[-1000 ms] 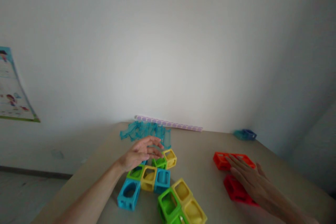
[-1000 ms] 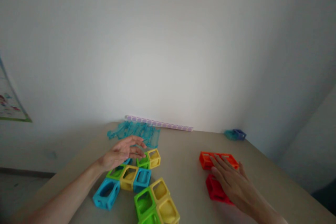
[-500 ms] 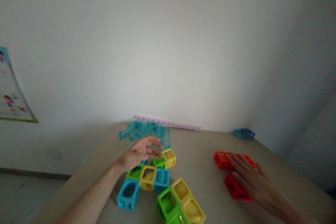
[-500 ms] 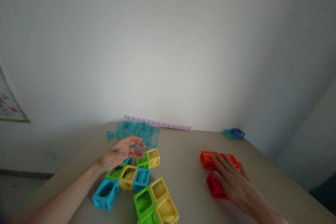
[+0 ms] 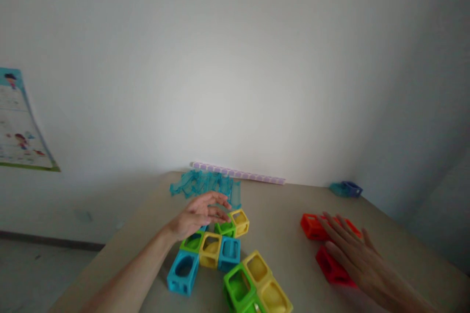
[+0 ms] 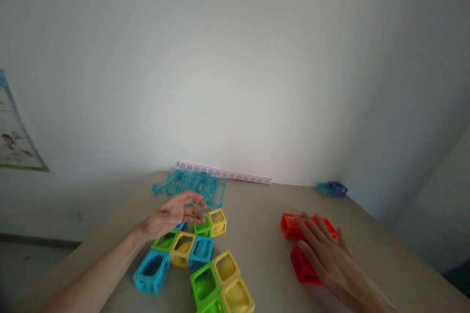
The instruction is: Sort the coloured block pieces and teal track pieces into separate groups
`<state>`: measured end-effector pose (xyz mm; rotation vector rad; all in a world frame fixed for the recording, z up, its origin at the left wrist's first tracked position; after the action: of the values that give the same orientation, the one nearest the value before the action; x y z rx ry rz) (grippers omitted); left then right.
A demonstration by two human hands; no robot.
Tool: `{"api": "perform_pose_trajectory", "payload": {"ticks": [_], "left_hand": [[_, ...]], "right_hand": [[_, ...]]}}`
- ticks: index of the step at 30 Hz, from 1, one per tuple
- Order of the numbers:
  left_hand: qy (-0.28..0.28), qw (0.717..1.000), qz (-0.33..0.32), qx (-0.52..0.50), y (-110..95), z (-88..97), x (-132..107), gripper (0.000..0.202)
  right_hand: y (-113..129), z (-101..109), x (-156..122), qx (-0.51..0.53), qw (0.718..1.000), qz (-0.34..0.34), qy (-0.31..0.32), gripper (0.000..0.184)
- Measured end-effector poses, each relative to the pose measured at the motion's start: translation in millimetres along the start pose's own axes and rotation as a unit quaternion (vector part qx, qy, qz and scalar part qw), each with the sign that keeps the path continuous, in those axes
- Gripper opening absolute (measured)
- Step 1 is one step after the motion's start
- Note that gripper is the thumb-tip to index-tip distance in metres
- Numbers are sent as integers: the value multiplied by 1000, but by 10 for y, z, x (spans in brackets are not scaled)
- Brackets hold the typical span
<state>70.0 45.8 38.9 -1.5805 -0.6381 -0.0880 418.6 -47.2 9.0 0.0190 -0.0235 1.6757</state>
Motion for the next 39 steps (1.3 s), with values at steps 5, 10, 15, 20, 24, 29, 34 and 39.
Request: {"api": "perform_pose_trajectory", "payload": {"ticks": [5, 10, 15, 20, 24, 29, 34, 39], "left_hand": [[-10, 1000, -13, -21, -30, 6, -1, 52], [-78, 992, -71, -71, -141, 167, -81, 46], [-235, 966, -102, 21, -218, 515, -278, 24], [-355, 920, -58, 157, -177, 740, -438, 13], [-341, 911, 2, 234, -140, 706, -398, 13], [-275, 898, 46, 339, -179, 575, -304, 12], [-155, 918, 59, 360, -79, 423, -183, 12], [-116, 914, 91, 378, -17, 355, -146, 16]], "right_hand": [[736, 580, 41, 21, 990, 93, -102, 45], [1525, 978, 385, 119, 975, 173, -73, 32], [2018, 1016, 851, 104, 974, 200, 27, 30], [2377, 852, 1037, 70, 965, 236, 94, 33], [2463, 629, 1080, 16, 958, 257, 128, 44], [2406, 422, 1121, -29, 955, 249, 162, 51], [2423, 392, 1138, -37, 954, 255, 153, 43], [2447, 448, 1138, -35, 959, 248, 134, 36]]}}
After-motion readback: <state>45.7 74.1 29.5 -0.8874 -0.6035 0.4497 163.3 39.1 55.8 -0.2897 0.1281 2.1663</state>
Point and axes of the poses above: each hand's wrist, its own x-axis towards the middle knuckle, its own z-axis out of the back of the hand, y = z × x, the point moved 9 cm from there along x, towards the middle knuckle, and after that the axes turned 15 degrees about y, right-handed, at the moved point
